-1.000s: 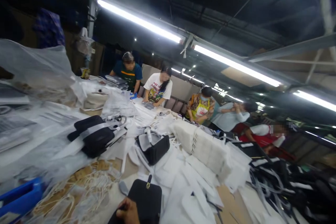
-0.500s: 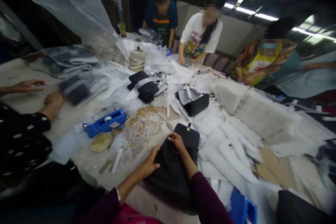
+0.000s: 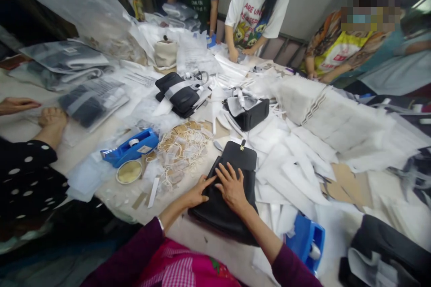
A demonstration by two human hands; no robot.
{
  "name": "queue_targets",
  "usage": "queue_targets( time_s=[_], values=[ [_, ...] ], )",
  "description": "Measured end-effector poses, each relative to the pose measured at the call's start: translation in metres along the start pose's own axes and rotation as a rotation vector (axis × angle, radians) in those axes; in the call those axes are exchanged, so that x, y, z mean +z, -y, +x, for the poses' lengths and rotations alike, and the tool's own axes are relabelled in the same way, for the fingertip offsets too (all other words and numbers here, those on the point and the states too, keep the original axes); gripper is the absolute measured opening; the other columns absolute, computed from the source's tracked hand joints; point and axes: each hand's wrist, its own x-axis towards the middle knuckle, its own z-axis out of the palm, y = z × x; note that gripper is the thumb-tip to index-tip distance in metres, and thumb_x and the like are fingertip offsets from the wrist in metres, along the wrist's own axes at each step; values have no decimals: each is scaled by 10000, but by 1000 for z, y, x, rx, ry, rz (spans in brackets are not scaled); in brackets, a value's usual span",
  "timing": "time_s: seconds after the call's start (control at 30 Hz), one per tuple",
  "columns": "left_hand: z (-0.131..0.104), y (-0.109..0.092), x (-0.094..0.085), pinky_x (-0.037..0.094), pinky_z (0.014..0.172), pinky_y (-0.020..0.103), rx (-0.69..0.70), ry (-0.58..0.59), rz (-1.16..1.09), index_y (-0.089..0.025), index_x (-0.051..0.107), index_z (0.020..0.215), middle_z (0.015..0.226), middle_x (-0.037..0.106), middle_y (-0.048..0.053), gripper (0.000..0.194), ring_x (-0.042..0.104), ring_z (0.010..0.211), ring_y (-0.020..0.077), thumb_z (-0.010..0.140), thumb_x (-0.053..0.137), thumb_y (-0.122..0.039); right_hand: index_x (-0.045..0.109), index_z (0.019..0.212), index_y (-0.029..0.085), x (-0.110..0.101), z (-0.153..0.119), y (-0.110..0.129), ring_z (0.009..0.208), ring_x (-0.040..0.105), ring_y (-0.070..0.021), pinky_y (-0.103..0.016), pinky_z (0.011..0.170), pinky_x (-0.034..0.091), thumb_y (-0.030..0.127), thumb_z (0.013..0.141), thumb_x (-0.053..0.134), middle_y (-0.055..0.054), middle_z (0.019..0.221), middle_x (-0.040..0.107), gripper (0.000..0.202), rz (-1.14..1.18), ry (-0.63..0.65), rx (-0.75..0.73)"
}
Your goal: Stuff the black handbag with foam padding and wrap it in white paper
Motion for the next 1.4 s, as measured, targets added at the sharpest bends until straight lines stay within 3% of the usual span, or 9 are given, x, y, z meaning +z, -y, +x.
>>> queue_targets(
  time_s=[0.07, 0.2, 0.4, 0.57, 0.77, 0.9, 1.03, 1.2, 1.4],
  values=[
    [2, -7, 0, 179, 1131, 486, -38, 30, 39, -294, 243, 1457, 1437, 235, 90, 870, 208, 1359, 322, 664, 581, -178, 288, 1423, 395, 10, -16, -5, 1405, 151, -343, -670, 1065, 30, 384, 888, 502, -14, 1503, 333, 576, -39, 44, 89],
    [10, -15, 1, 290, 1083, 481, -48, 14, 94, -286, 249, 1455, 1347, 325, 102, 854, 371, 1250, 316, 686, 618, -238, 192, 1438, 438, 27, -26, -17, 1408, 105, -376, -736, 1024, 56, 407, 879, 519, 14, 1535, 253, 648, -49, 94, 200],
    [51, -16, -4, 319, 1085, 397, 157, -199, 100, -200, 406, 1384, 1197, 495, 100, 524, 461, 1164, 220, 870, 434, -304, 151, 1451, 420, 33, -24, -14, 1412, 91, -376, -755, 1013, 77, 422, 898, 471, 18, 1544, 222, 639, -23, 79, 260],
    [92, -13, -3, 288, 1125, 403, 216, -345, 44, -155, 431, 1347, 1339, 485, 116, 542, 425, 1254, 223, 808, 484, -190, 235, 1444, 367, 32, -26, -20, 1402, 180, -335, -708, 1027, 187, 471, 910, 413, -25, 1537, 250, 572, -18, 62, 321],
    [104, -13, 2, 286, 1135, 411, 137, -348, 195, -166, 351, 1388, 1402, 439, 117, 660, 395, 1299, 224, 751, 508, -90, 414, 1365, 238, 18, -35, -29, 1347, 285, -305, -533, 1049, 299, 338, 910, 438, -110, 1486, 329, 467, -95, -175, 392],
    [105, -17, 5, 289, 1127, 407, 28, -380, 251, -114, 274, 1389, 1439, 370, 172, 665, 368, 1323, 247, 773, 526, -109, 454, 1264, 62, 8, -45, -46, 1173, 430, -328, -471, 972, 373, 365, 891, 459, -225, 1254, 485, 481, -143, -410, 656],
    [107, -16, 10, 416, 978, 377, -45, -400, 248, -178, 405, 1202, 1185, 559, 105, 442, 538, 1097, 230, 784, 545, -147, 552, 1016, 77, 15, -53, -68, 913, 544, -331, -423, 779, 436, 458, 896, 411, -203, 969, 552, 424, -183, -263, 954],
    [115, -15, 9, 421, 890, 325, -147, -445, 328, -183, 472, 888, 979, 540, 58, 206, 511, 970, 206, 744, 617, -211, 535, 972, 143, 26, -50, -80, 755, 595, -266, -340, 607, 395, 374, 929, 282, -164, 928, 565, 344, -76, -129, 1109],
    [132, -20, -1, 387, 892, 351, -319, -302, 462, -151, 540, 888, 944, 564, 90, 232, 512, 968, 255, 749, 608, -323, 529, 822, 208, 38, -52, -85, 650, 594, -260, -359, 591, 404, 339, 866, 263, -106, 721, 608, 300, 93, -357, 1066]
  ],
)
